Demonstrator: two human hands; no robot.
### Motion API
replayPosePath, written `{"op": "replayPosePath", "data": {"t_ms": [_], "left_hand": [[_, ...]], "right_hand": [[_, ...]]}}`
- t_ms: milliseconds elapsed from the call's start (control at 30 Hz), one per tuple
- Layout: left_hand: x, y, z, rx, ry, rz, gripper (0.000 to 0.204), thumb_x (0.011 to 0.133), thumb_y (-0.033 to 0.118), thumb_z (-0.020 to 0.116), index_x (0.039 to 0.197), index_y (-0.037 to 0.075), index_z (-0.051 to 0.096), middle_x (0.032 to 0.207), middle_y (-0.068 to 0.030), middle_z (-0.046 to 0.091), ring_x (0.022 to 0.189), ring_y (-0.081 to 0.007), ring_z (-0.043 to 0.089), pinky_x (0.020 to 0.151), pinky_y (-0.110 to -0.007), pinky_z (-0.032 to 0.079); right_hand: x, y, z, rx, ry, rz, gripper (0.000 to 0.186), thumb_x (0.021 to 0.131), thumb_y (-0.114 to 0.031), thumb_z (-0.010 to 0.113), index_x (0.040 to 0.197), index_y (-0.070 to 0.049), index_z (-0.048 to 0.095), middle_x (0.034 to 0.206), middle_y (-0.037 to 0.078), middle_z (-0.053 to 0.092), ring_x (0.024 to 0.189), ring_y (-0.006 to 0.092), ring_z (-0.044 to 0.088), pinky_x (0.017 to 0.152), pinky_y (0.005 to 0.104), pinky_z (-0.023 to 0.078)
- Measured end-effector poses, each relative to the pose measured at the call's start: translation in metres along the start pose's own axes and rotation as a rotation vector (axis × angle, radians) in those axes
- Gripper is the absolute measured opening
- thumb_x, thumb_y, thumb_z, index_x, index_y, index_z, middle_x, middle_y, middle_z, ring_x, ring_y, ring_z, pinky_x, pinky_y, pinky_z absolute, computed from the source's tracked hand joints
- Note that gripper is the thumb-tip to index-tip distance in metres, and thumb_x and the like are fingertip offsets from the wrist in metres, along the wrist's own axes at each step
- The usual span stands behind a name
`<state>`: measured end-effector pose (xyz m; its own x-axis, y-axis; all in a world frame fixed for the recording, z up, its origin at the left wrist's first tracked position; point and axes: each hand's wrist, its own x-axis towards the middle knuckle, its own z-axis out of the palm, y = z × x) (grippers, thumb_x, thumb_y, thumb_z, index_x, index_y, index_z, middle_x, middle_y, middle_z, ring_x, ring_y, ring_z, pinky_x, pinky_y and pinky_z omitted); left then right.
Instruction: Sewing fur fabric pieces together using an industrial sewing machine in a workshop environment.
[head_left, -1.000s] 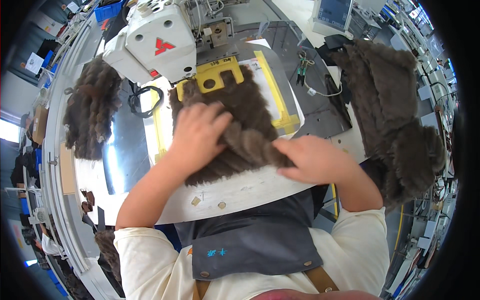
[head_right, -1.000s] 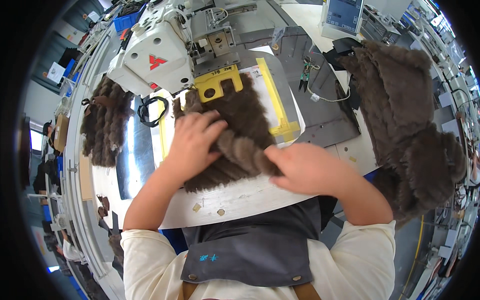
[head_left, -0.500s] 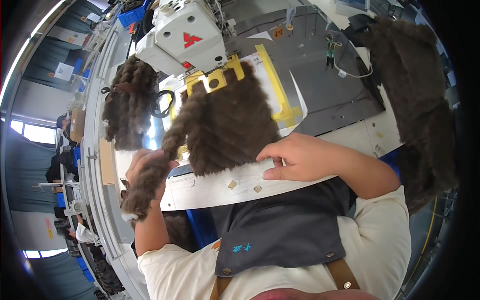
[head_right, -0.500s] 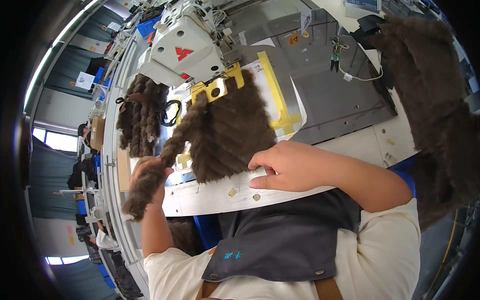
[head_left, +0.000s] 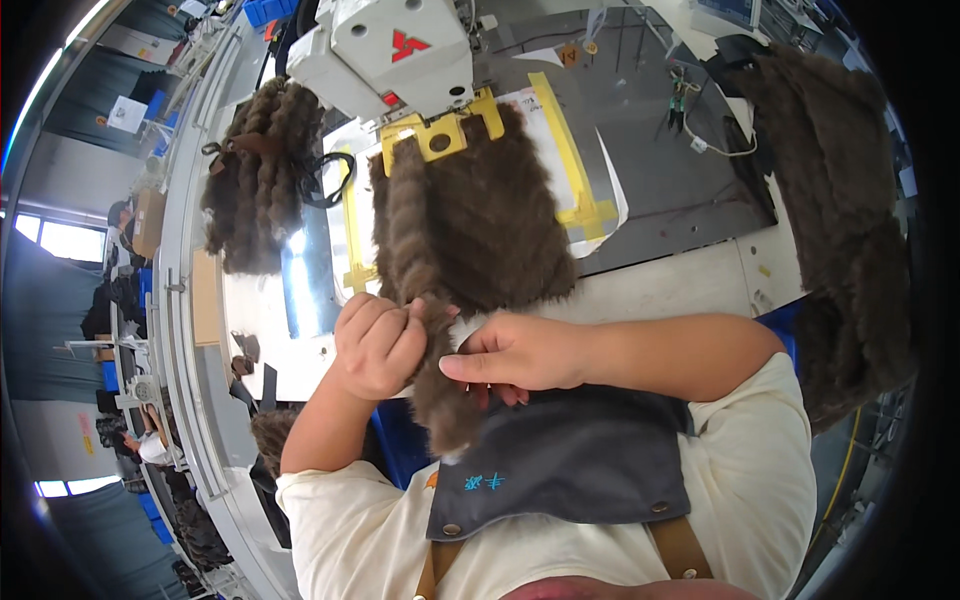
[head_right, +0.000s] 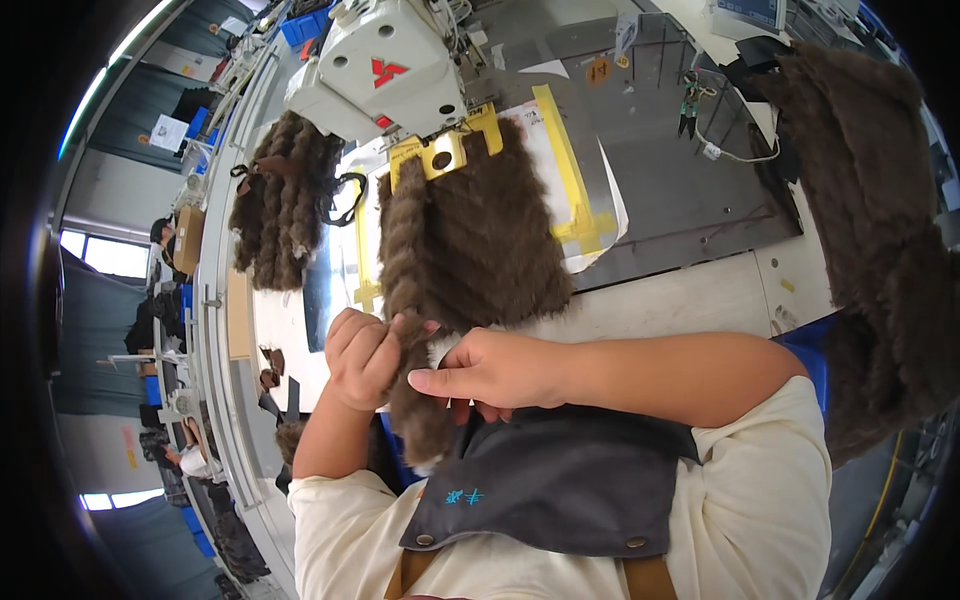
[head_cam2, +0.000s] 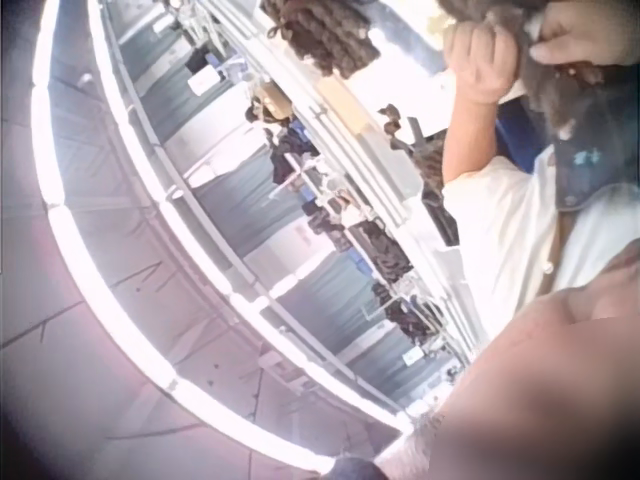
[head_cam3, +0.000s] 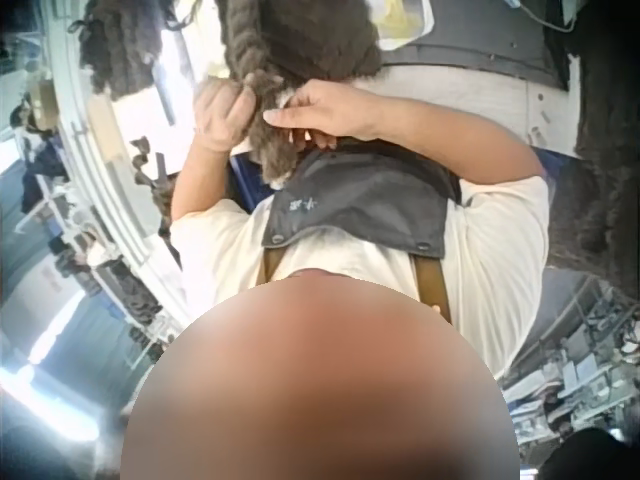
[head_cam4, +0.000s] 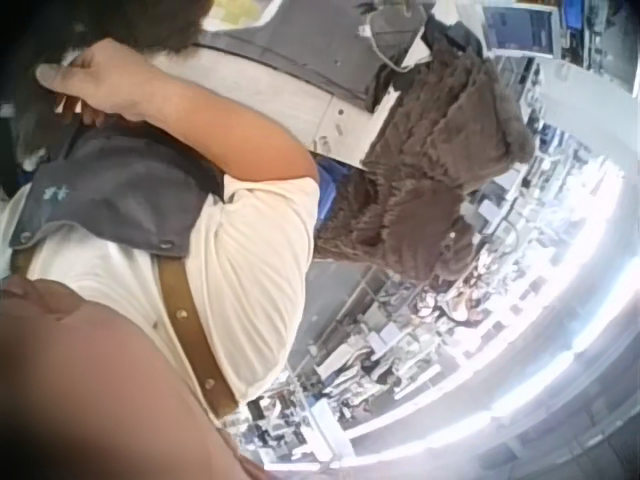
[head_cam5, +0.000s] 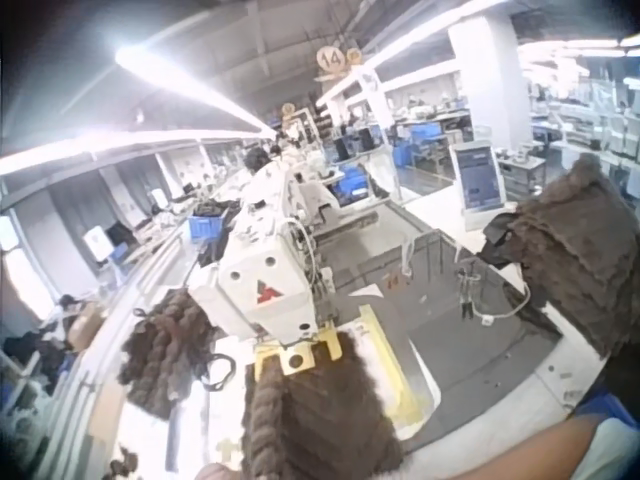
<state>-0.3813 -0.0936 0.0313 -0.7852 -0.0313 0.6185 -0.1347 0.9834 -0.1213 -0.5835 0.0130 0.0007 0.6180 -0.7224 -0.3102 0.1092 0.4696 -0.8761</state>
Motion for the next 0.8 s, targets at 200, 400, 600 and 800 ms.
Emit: {"op": "replayPosePath", "data": {"t_ms": [200,400,600,800], "left_hand": [[-0.003,0.004,0.015,0.07,-0.021,0.131,0.02,0.076,-0.005,0.083,0.074,-0.002,0.063,0.065,-0.0057,0.052,0.058,-0.0209,0.055,0.052,-0.033,0.039],[-0.003,0.005,0.035,0.07,0.049,0.189,0.02,0.074,-0.008,0.078,0.073,0.001,0.06,0.064,-0.0023,0.049,0.055,-0.0181,0.05,0.05,-0.031,0.037],[0.046,0.006,0.016,-0.397,-0.286,-0.197,0.038,0.068,0.025,0.091,0.088,0.004,0.067,0.08,-0.0054,0.062,0.08,-0.0324,0.064,0.073,-0.045,0.049],[0.078,-0.026,0.063,-0.881,-1.076,-0.069,0.064,0.072,0.057,0.084,0.1,0.0,0.073,0.09,-0.0192,0.069,0.089,-0.0428,0.066,0.073,-0.046,0.05]], "right_hand": [[-0.003,0.013,0.006,0.134,0.058,0.048,0.049,0.1,-0.051,0.068,0.086,-0.004,0.069,0.07,0.002,0.062,0.056,0.0106,0.057,0.051,0.0264,0.047],[-0.006,0.014,-0.002,0.067,0.052,0.069,0.035,0.097,-0.034,0.071,0.088,0.0,0.07,0.071,0.002,0.063,0.058,0.0116,0.054,0.055,0.032,0.048],[-0.017,0.015,-0.027,-0.558,0.226,-0.072,0.04,0.084,-0.033,0.075,0.08,0.006,0.07,0.072,0.023,0.067,0.063,0.0349,0.065,0.064,0.0479,0.051],[-0.035,-0.001,-0.032,-0.759,0.332,-0.038,0.033,0.076,-0.028,0.073,0.069,0.003,0.067,0.065,0.022,0.063,0.067,0.0402,0.065,0.064,0.0494,0.051]]}}
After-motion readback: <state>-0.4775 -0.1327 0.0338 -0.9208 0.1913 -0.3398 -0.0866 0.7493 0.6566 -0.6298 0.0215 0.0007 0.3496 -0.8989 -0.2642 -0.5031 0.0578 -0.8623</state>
